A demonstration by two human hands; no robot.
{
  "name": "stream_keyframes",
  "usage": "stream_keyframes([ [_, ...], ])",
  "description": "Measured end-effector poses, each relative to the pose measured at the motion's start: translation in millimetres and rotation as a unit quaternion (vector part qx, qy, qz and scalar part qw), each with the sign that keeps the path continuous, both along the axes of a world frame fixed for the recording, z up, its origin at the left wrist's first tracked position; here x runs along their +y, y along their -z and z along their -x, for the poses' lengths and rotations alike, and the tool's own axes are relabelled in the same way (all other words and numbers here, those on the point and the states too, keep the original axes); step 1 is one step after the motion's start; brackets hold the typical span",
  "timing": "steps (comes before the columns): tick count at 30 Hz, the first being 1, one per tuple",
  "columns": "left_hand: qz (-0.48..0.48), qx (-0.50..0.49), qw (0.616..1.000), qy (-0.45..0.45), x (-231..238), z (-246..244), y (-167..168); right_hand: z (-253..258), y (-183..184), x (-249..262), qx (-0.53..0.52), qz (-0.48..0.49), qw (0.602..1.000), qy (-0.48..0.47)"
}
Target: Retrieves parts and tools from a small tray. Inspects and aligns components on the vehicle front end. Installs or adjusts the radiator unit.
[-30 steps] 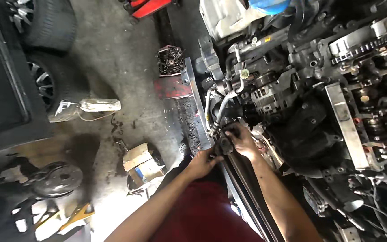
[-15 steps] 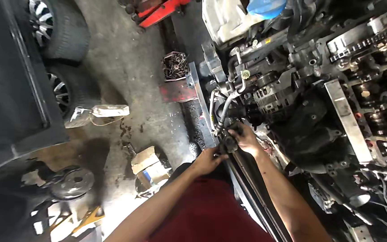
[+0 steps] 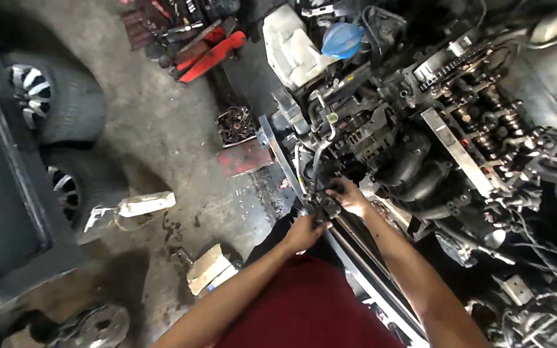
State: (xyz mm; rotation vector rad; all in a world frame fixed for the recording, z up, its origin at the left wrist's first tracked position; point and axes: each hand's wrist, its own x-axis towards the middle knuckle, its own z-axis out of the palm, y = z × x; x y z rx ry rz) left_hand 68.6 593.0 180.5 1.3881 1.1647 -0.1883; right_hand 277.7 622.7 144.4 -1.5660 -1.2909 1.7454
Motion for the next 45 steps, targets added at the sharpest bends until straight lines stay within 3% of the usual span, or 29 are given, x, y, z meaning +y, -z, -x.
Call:
stream_keyframes([
  [12, 0.034, 0.006, 0.99, 0.136, 29.4, 4.4, -12.9, 5.7, -36.6, 6.8, -0.135, 0.105, 0.985, 0.005],
  [17, 0.034, 0.0, 0.983, 0.183, 36.0, 8.9, -10.7, 12.1, -60.8, -24.0, -0.129, 0.111, 0.98, 0.101],
  [20, 0.019, -0.012, 0.979, 0.205, 39.1, 10.2, -9.9, 15.3, -82.2, -53.8, -0.182, 0.076, 0.971, 0.133],
  [26, -0.032, 0.002, 0.969, 0.247, 37.5, 9.3, -17.6, 52.2, -126.8, -145.9, -0.247, -0.05, 0.9, 0.356],
  [29, -0.059, 0.005, 0.968, 0.244, 25.2, 14.0, -14.8, 93.8, -123.2, -204.1, -0.274, -0.072, 0.842, 0.459],
  [32, -0.077, -0.006, 0.959, 0.274, 6.3, 38.5, -14.9, 155.3, -91.1, -280.0, -0.315, -0.003, 0.791, 0.525],
  [36, -0.171, 0.004, 0.93, 0.326, -0.3, 89.8, 28.2, 278.4, -41.1, -377.6, -0.298, 0.087, 0.744, 0.591],
  [40, -0.213, 0.106, 0.894, 0.379, 36.3, 186.4, 66.9, 409.2, 9.0, -444.7, -0.208, 0.173, 0.709, 0.651],
  [45, -0.205, 0.235, 0.866, 0.391, 99.2, 326.3, 82.9, 498.4, 44.1, -464.4, -0.137, 0.265, 0.692, 0.657],
])
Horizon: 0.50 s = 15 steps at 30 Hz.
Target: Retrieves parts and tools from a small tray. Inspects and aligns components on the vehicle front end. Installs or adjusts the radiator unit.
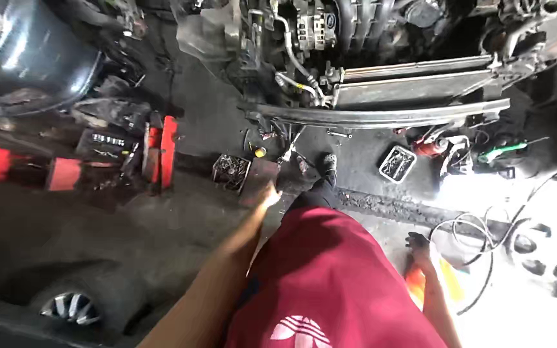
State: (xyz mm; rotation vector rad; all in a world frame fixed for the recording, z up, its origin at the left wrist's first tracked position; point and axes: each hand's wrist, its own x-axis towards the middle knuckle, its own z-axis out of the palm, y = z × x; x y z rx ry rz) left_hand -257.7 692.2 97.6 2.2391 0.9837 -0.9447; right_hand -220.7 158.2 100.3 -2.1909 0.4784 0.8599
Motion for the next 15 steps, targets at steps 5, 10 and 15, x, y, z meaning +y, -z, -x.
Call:
stream_keyframes([
  [5, -0.025, 0.019, 0.999, -0.036, 38.7, 57.7, -11.5, 32.1, 13.1, 33.5, 0.076, -0.018, 0.994, 0.076],
  [10, 0.005, -0.03, 0.999, -0.036, 47.2, 26.2, -20.4, 50.5, 29.2, 75.3, 0.096, -0.045, 0.991, 0.076],
  [15, 0.037, -0.079, 0.996, 0.012, 38.5, -11.0, -23.3, 69.3, 31.0, 110.1, 0.123, -0.034, 0.989, 0.075],
])
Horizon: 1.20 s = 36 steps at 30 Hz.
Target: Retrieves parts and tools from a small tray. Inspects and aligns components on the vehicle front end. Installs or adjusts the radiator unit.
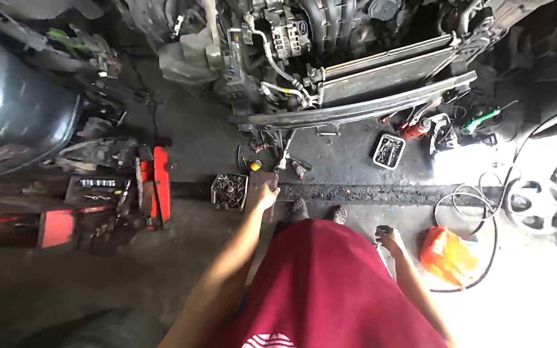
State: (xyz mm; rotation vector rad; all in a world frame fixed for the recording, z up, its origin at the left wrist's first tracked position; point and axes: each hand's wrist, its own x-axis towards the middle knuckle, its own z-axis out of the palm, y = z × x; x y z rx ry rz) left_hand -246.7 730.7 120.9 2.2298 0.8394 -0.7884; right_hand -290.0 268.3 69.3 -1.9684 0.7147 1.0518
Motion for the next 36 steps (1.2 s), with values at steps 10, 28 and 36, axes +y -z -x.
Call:
stream_keyframes([
  [10, 0.002, 0.163, 0.967, 0.197, -10.0, -19.5, 25.3, 6.0, -21.3, 36.8, -0.062, -0.035, 0.991, 0.113],
  [28, -0.098, 0.193, 0.811, 0.544, -243.9, -274.9, 201.4, -47.8, 127.0, 61.0, -0.02, -0.123, 0.937, 0.326],
  [36, -0.051, 0.127, 0.953, 0.271, -243.8, -382.3, 456.2, -69.7, 246.2, 121.2, 0.031, -0.135, 0.884, 0.447],
])
